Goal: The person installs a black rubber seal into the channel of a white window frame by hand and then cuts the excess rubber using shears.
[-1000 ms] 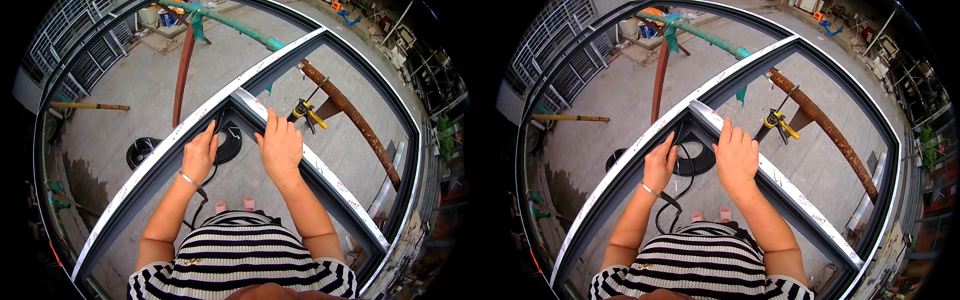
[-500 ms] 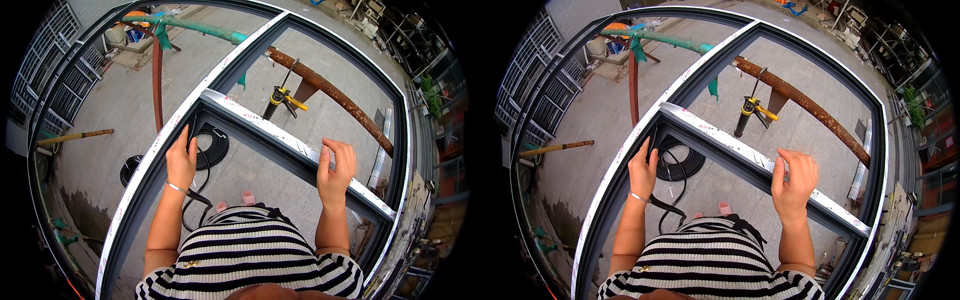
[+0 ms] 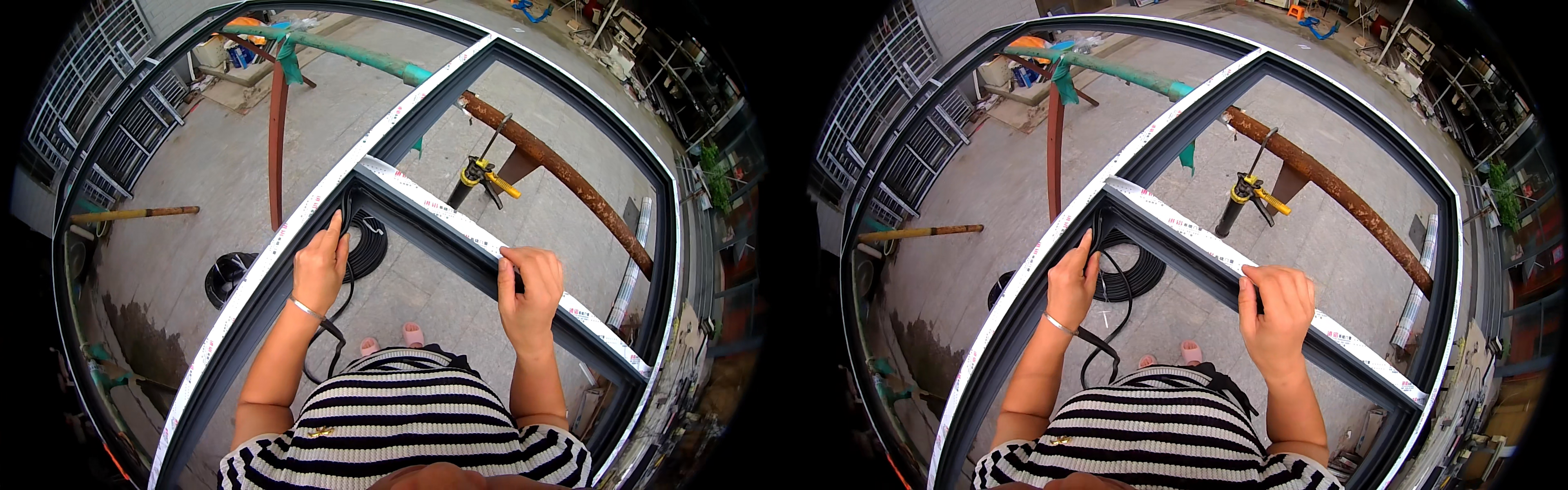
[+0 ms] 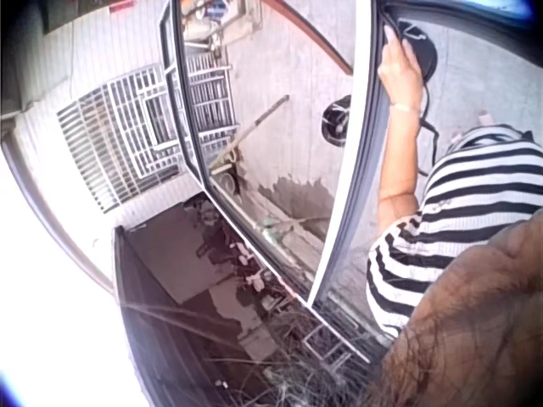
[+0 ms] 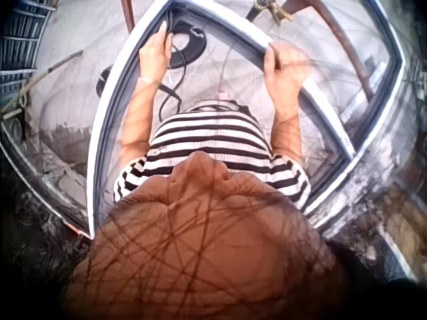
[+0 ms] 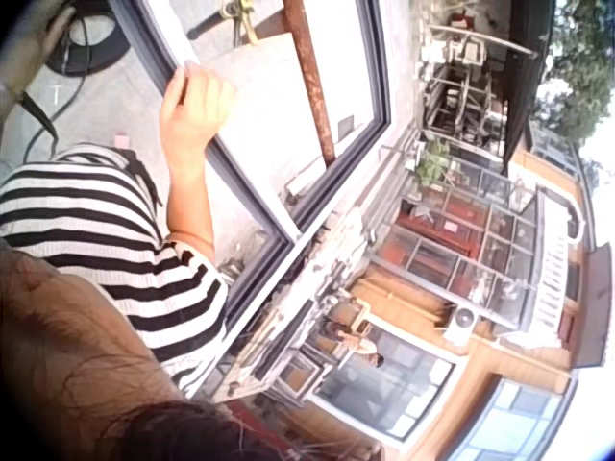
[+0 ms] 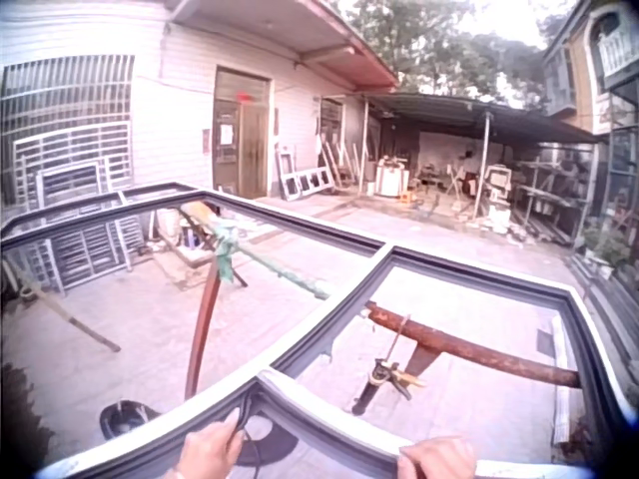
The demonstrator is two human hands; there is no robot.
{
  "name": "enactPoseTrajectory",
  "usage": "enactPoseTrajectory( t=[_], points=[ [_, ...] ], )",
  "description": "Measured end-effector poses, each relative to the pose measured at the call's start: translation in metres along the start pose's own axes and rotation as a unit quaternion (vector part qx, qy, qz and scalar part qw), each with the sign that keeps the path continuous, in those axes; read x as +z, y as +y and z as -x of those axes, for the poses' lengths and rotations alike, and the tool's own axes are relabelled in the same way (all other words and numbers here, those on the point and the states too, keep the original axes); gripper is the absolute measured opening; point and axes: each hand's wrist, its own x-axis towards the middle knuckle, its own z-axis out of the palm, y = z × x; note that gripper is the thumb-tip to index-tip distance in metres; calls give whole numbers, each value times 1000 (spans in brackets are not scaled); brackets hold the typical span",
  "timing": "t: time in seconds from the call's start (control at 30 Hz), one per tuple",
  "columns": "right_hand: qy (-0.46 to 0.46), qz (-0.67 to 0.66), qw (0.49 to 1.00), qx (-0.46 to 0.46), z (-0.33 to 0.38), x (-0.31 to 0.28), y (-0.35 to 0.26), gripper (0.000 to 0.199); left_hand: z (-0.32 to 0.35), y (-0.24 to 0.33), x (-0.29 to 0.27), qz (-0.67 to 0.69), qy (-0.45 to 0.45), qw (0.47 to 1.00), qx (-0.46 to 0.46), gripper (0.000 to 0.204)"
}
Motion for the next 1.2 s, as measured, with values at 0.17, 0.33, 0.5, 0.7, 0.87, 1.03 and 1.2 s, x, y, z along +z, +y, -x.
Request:
enactPoseTrajectory(
  t=[0.17,0.33,0.5,0.7,0.87,1.03,1.2],
  points=[
    [-39,-10,998,-42,-16,27,-14,24,-2,0,-2,16,-1,1000,-16,40],
    [-65,-28,994,-82,-28,53,-30,31,-3,0,-3,21,10,999,-23,38],
    [-109,-94,985,-94,-22,81,-47,29,0,-2,0,-14,1,1000,-27,40],
    [-193,-217,957,-10,-13,114,-69,26,2,-8,4,-20,15,1000,-16,41],
    [-277,-286,915,60,7,147,-66,23,0,-2,1,-11,17,999,-41,38],
    [-177,-267,946,38,-11,138,-72,17,2,-2,0,-14,20,999,-47,37],
    [-9,-118,986,-114,-50,130,-67,22,2,-1,2,-2,23,997,-70,36]
  ],
)
